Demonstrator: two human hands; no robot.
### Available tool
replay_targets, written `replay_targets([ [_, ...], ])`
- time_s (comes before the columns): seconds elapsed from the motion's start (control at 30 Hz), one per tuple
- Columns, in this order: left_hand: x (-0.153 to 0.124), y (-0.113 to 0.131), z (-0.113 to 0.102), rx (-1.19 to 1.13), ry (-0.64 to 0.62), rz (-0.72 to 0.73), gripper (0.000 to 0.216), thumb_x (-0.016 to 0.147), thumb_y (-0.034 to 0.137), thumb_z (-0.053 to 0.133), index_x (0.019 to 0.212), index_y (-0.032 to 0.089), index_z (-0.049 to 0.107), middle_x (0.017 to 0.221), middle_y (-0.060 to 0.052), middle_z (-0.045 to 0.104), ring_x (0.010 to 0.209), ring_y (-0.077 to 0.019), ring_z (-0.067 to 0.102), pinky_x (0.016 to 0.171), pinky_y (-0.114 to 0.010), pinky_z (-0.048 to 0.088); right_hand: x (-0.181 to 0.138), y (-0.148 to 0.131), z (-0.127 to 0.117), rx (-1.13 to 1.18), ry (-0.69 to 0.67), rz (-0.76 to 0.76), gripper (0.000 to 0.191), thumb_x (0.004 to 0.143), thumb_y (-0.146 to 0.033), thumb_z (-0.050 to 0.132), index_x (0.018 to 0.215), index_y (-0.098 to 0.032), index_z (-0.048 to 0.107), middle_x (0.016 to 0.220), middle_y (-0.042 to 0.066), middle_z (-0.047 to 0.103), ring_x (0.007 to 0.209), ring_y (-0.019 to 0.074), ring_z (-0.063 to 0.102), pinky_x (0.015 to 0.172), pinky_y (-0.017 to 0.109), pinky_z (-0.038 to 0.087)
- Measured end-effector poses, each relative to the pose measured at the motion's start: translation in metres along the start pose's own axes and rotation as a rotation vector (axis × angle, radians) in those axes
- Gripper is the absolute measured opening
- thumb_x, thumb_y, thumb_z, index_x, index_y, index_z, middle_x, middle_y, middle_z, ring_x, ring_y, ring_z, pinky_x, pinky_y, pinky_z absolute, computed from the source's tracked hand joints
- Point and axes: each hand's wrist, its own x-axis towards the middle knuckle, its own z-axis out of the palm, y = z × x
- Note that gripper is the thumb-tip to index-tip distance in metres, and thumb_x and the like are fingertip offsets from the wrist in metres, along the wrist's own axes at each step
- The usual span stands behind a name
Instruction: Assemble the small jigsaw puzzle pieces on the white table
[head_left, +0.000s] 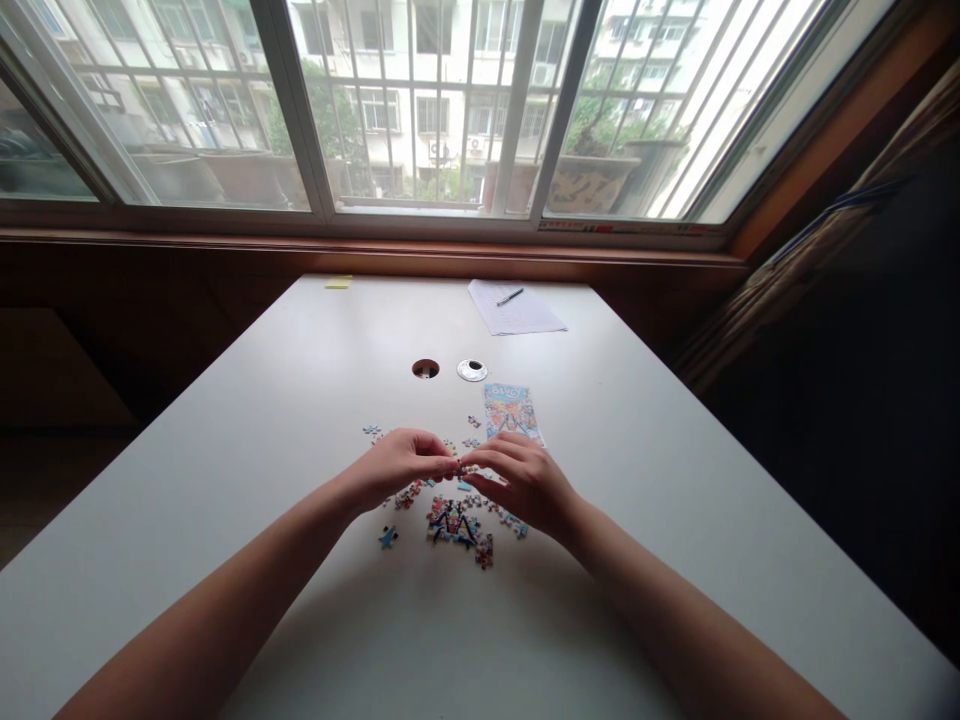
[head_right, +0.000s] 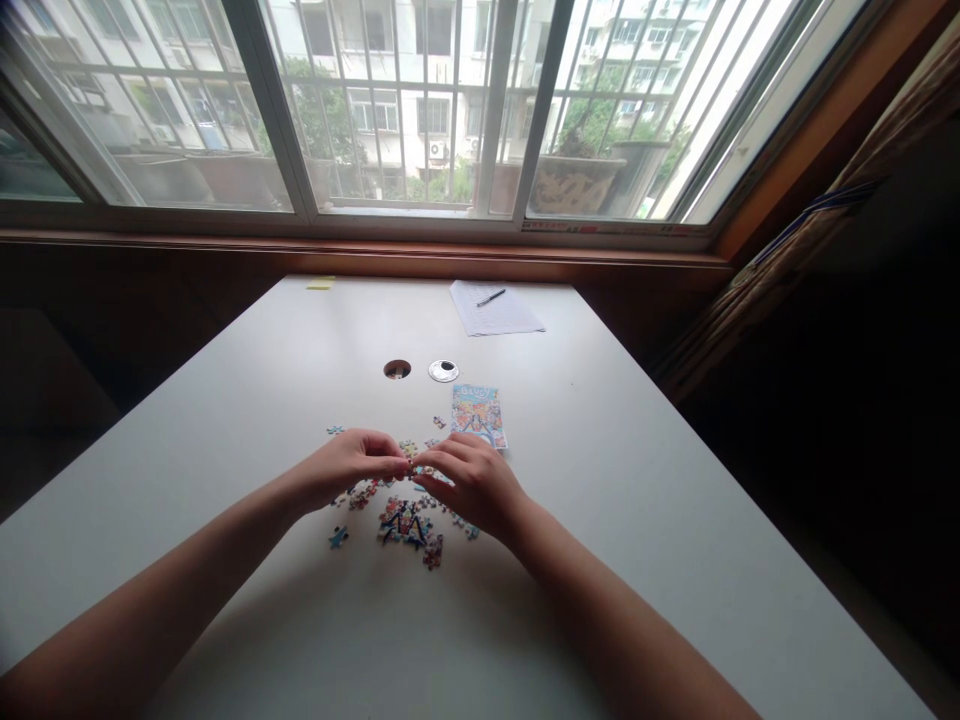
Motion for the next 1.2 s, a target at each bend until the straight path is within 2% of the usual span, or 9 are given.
replay_targets([
  [0.07,-0.002,0.001,0.001,0.049,0.022,0.007,0.033,0.082,0.048,0.071,0.088,0.016,0.074,0.081,-0.005,0.071,0.073,-0.0163,0.06,0.063,-0.025,0.042,0.0,0.0,0.0,-0.001,0.004,-0.003,0.009,0.093,-0.025,0.066,0.101,-0.022,0.069,0.087,0.003,0.074,0.078,0.0175,0.063,0.073,0.031,0.048],
  [0.13,-0.006,0.001,0.0,0.167,0.098,0.053,0.033,0.088,0.048,0.064,0.089,0.016,0.073,0.08,-0.004,0.07,0.072,-0.0165,0.061,0.063,-0.026,0.043,-0.001,0.0,0.0,-0.002,0.001,0.009,0.007,0.093,-0.024,0.066,0.098,-0.021,0.069,0.084,0.003,0.074,0.076,0.0171,0.062,0.072,0.03,0.047],
  [0.2,-0.011,-0.001,-0.003,0.349,0.222,0.168,0.031,0.094,0.044,0.058,0.088,0.017,0.072,0.078,-0.004,0.068,0.071,-0.0159,0.059,0.064,-0.027,0.044,-0.002,0.0,0.002,0.004,-0.016,0.031,0.007,0.093,-0.025,0.066,0.097,-0.021,0.07,0.079,0.002,0.072,0.072,0.0161,0.06,0.069,0.029,0.045],
  [0.27,-0.018,-0.007,-0.006,0.534,0.297,0.357,0.028,0.097,0.037,0.054,0.087,0.017,0.071,0.081,-0.004,0.066,0.071,-0.0149,0.057,0.067,-0.028,0.044,-0.003,0.0,0.004,0.015,-0.048,0.057,0.008,0.092,-0.026,0.067,0.097,-0.021,0.071,0.074,0.001,0.07,0.068,0.0151,0.059,0.067,0.028,0.043],
  [0.37,-0.029,-0.018,-0.007,0.784,0.196,0.655,0.02,0.098,0.025,0.052,0.096,0.019,0.071,0.086,-0.006,0.064,0.08,-0.0171,0.056,0.074,-0.03,0.046,-0.006,-0.003,0.009,0.019,-0.128,0.095,0.007,0.09,-0.027,0.07,0.095,-0.023,0.072,0.068,-0.001,0.068,0.065,0.0141,0.058,0.067,0.027,0.041],
  [0.47,-0.038,-0.027,-0.001,0.985,0.076,0.792,0.018,0.094,0.018,0.056,0.107,0.022,0.068,0.094,-0.006,0.065,0.087,-0.0192,0.056,0.079,-0.033,0.048,-0.007,-0.008,0.012,-0.021,-0.225,0.147,0.007,0.087,-0.027,0.072,0.093,-0.025,0.074,0.07,-0.002,0.069,0.066,0.0148,0.06,0.068,0.028,0.041],
  [0.6,-0.043,-0.029,0.007,1.136,0.018,0.823,0.023,0.092,0.016,0.058,0.113,0.022,0.065,0.101,-0.006,0.065,0.097,-0.0224,0.055,0.087,-0.037,0.048,-0.007,-0.01,0.012,-0.065,-0.288,0.212,0.01,0.085,-0.027,0.073,0.095,-0.026,0.075,0.074,0.0,0.072,0.07,0.0163,0.063,0.07,0.028,0.041],
  [0.77,-0.043,-0.03,0.005,1.2,0.014,0.822,0.023,0.095,0.021,0.057,0.118,0.023,0.062,0.102,-0.006,0.066,0.098,-0.0232,0.055,0.087,-0.039,0.047,-0.007,-0.008,0.011,-0.08,-0.332,0.246,0.01,0.086,-0.031,0.073,0.096,-0.027,0.075,0.076,0.0,0.073,0.072,0.0165,0.064,0.071,0.028,0.041],
  [1.2,-0.044,-0.027,0.004,1.209,-0.017,0.819,0.02,0.097,0.024,0.055,0.116,0.02,0.062,0.103,-0.007,0.066,0.098,-0.0225,0.057,0.086,-0.037,0.047,-0.006,-0.003,0.01,-0.031,-0.376,0.157,0.007,0.091,-0.028,0.069,0.096,-0.026,0.074,0.085,0.0,0.077,0.079,0.0174,0.069,0.075,0.03,0.042],
])
